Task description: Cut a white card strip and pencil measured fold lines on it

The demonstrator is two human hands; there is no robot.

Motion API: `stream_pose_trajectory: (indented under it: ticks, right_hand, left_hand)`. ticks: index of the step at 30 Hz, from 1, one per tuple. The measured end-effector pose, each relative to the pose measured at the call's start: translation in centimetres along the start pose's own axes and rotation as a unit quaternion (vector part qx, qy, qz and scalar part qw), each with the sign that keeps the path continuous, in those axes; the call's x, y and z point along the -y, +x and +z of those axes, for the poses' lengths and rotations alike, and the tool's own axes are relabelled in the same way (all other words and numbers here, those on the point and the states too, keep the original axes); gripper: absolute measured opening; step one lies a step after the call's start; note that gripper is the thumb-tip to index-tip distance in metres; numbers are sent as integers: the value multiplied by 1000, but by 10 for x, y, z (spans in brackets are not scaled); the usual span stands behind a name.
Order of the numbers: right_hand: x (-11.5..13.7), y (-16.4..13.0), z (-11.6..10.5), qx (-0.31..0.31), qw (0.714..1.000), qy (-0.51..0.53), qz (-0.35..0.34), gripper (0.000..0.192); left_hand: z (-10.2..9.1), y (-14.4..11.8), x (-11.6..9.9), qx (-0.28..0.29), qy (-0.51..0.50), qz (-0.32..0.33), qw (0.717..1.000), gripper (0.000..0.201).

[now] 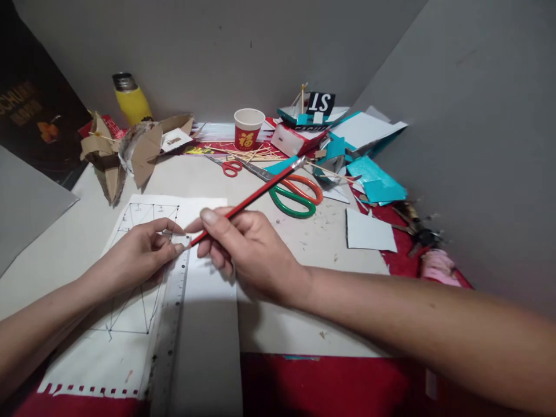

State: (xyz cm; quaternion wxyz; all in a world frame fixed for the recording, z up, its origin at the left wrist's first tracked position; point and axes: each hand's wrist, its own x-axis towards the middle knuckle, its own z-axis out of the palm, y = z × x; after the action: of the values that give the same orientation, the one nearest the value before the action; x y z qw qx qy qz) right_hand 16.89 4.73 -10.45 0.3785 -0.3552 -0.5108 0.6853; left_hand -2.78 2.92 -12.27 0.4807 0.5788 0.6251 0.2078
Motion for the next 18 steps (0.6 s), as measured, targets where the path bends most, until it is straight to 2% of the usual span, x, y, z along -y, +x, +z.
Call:
stream_pose_trajectory:
  ticks: [5, 13, 18]
  right_hand:
    - [-21, -17, -7, -3, 996, 35, 82, 20]
    - [-32, -13, -4, -23, 991, 29, 130, 12]
    - [-39, -8, -1, -6, 993, 10, 120, 10]
  left_hand:
    - [-1, 0, 1, 5, -2, -1, 1000, 11]
    - [-2, -1, -1, 0, 23, 2, 1000, 14]
    - [-1, -2, -3, 1, 19, -5, 1000, 14]
